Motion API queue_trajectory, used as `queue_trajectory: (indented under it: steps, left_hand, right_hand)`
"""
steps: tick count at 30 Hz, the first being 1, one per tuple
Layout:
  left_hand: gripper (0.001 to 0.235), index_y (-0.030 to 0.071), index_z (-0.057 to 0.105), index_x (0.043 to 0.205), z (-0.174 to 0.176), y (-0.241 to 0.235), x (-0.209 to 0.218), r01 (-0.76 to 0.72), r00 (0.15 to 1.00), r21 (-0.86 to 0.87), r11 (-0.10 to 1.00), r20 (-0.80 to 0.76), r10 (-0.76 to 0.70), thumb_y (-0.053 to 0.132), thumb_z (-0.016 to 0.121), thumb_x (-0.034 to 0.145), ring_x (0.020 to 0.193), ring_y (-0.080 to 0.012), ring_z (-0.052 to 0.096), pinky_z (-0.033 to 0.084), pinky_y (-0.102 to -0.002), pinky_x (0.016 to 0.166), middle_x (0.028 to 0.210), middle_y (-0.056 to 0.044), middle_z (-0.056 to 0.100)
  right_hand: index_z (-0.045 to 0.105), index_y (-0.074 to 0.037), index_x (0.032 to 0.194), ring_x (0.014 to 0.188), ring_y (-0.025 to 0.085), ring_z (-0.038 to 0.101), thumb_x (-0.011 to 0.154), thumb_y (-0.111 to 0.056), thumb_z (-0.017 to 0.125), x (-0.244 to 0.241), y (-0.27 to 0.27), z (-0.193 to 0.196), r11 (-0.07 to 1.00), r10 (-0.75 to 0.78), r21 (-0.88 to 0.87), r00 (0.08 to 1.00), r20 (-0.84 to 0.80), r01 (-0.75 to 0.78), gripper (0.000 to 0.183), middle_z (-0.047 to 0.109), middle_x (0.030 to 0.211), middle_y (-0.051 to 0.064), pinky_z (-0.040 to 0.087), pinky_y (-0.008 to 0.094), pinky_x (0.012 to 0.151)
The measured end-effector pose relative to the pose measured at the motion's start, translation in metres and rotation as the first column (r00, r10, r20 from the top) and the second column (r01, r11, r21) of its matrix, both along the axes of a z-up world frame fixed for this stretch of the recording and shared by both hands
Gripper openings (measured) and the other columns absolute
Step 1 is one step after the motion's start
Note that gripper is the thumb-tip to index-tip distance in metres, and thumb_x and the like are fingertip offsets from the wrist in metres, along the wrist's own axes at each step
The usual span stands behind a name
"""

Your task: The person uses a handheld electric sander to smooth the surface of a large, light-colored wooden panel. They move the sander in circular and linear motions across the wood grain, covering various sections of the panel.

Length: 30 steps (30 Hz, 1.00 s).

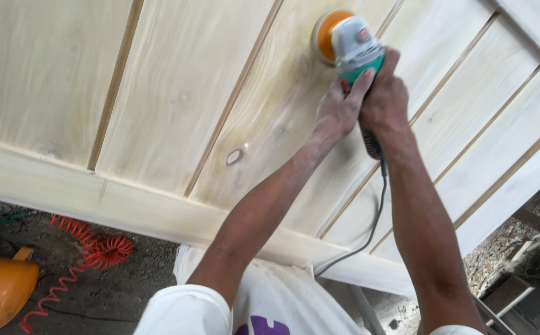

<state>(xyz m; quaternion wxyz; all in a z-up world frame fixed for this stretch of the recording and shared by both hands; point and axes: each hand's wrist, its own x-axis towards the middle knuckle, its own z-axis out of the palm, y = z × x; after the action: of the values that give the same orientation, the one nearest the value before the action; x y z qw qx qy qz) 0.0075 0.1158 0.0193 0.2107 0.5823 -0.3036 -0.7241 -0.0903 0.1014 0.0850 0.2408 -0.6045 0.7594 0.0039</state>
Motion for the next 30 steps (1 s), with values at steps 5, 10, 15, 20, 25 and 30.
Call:
queue_trajectory:
  steps: [5,10,15,20,25,30]
  left_hand:
    - [0.09,-0.003,0.063,0.123,0.012,0.09,0.07,0.116,0.993,0.008,0.993,-0.016,-0.116,0.077,0.042,0.088,0.103,-0.0444,0.071,0.053,-0.049,0.09,0.103,-0.03,0.074]
    - [0.083,-0.003,0.056,0.135,0.019,0.173,0.128,0.194,0.977,-0.065,0.979,-0.078,-0.198,0.069,0.044,0.095,0.105,-0.041,0.068,0.051,-0.047,0.092,0.109,-0.027,0.071]
    - [0.076,-0.002,0.057,0.134,0.023,0.24,0.176,0.26,0.951,0.093,0.961,-0.199,-0.238,0.063,0.05,0.095,0.091,-0.0285,0.071,0.057,-0.04,0.078,0.104,-0.021,0.073]
    - [0.072,0.0,0.052,0.132,0.02,0.272,0.203,0.183,0.962,0.211,0.96,-0.241,-0.13,0.06,0.052,0.093,0.092,-0.0187,0.069,0.061,-0.035,0.066,0.11,-0.01,0.067]
    - [0.068,-0.005,0.065,0.117,0.003,0.253,0.189,0.076,0.962,0.149,0.986,-0.27,-0.033,0.059,0.051,0.1,0.083,-0.0195,0.066,0.059,-0.033,0.069,0.097,-0.013,0.068]
    - [0.073,-0.004,0.06,0.125,-0.005,0.176,0.153,-0.063,0.93,0.136,0.989,-0.352,0.108,0.063,0.053,0.097,0.089,-0.0182,0.065,0.06,-0.034,0.071,0.103,-0.011,0.067]
  right_hand:
    - [0.03,-0.007,0.141,0.085,0.05,0.071,0.094,-0.038,0.077,0.058,0.082,0.011,0.999,0.042,0.026,0.998,0.044,-0.043,0.073,0.073,0.096,0.027,0.055,0.058,0.067]
    - [0.033,-0.005,0.143,0.085,0.046,0.072,0.083,-0.031,0.078,0.098,0.166,0.017,0.993,0.034,0.111,0.996,0.077,-0.043,0.079,0.072,0.101,0.024,0.058,0.054,0.068]
    - [0.037,-0.004,0.143,0.097,0.044,0.069,0.08,-0.024,0.081,0.13,0.241,0.015,0.989,0.098,0.099,0.991,0.092,-0.107,0.08,0.067,0.112,0.023,0.058,0.053,0.072]
    - [0.037,-0.006,0.144,0.104,0.042,0.067,0.072,-0.019,0.083,0.153,0.249,0.02,0.959,0.107,0.246,0.983,0.149,-0.142,0.086,0.065,0.115,0.021,0.059,0.052,0.073]
    - [0.034,-0.004,0.141,0.1,0.045,0.065,0.057,-0.025,0.094,0.154,0.195,0.025,0.922,0.154,0.338,0.981,0.122,-0.187,0.105,0.062,0.111,0.024,0.056,0.056,0.074]
    - [0.037,-0.009,0.141,0.103,0.044,0.069,0.07,-0.019,0.089,0.127,0.134,0.015,0.966,0.201,0.135,0.97,0.136,-0.219,0.089,0.068,0.115,0.023,0.059,0.052,0.079]
